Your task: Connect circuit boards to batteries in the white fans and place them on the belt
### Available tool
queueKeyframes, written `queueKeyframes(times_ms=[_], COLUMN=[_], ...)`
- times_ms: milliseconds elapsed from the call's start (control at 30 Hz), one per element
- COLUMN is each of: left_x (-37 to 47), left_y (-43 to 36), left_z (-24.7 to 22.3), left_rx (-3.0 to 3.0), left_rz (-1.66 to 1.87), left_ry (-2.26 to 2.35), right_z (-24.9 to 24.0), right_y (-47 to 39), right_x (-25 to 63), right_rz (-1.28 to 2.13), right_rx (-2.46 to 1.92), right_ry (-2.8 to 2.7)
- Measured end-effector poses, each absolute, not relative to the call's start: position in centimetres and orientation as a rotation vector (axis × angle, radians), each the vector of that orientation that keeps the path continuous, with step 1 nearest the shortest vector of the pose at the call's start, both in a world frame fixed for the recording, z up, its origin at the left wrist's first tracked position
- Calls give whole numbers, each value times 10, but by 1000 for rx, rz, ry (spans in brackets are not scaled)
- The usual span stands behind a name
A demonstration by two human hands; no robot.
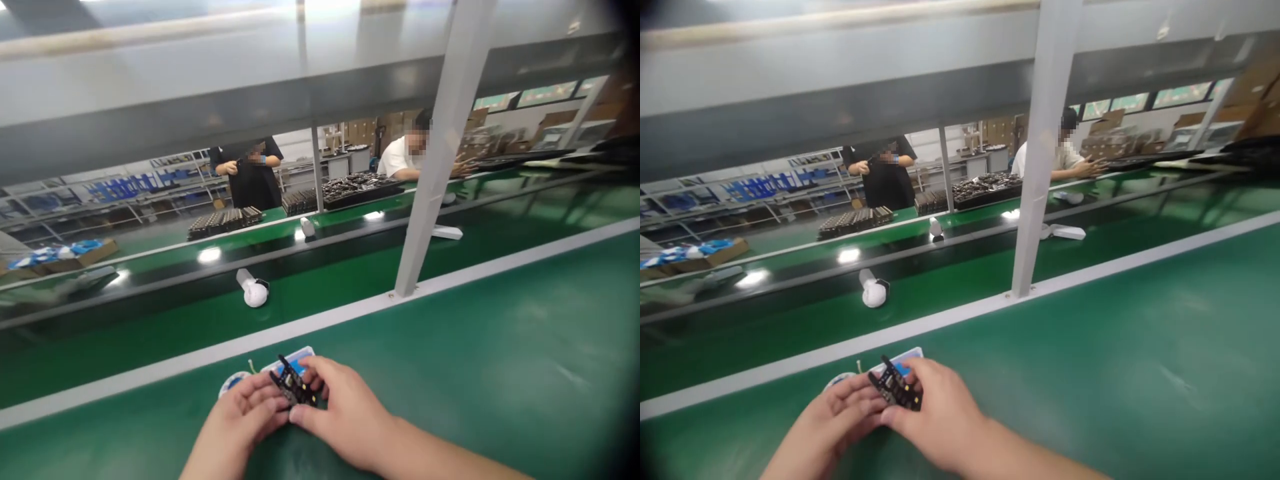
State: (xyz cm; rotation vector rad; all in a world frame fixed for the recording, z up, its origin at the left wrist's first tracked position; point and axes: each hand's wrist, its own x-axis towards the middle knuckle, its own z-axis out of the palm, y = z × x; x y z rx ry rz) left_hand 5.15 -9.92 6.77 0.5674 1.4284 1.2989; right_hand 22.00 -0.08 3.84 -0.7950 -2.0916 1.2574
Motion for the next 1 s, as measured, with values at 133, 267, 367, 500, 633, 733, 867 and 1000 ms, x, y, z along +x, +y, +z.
queueKeyframes(times_ms=[133, 267, 367, 500, 633, 733, 867, 1000], left_x=[64, 50, 33, 1, -17, -13, -5, 1], left_y=[-102, -108, -111, -107, -93, -83, -73, -67], left_z=[79, 89, 93, 95, 90, 84, 78, 72], left_rx=[778, 1014, 1176, 1375, 1430, 1268, 1153, 1304], left_rz=[1122, 848, 648, 426, 212, 331, 575, 581], left_ry=[1544, 1688, 1802, 2336, 2310, 2029, 1859, 1725], right_z=[36, 38, 38, 36, 33, 32, 28, 29], right_y=[7, 5, 0, 1, 7, 7, 6, 9], right_x=[219, 218, 217, 216, 216, 216, 214, 217], right_rz=[1336, 1366, 1333, 1337, 1499, 1554, 1595, 1596], right_rx=[-986, -826, -798, -904, -951, -946, -869, -823], right_ry=[-2118, -2118, -2116, -2127, -2127, -2070, -2009, -2000])
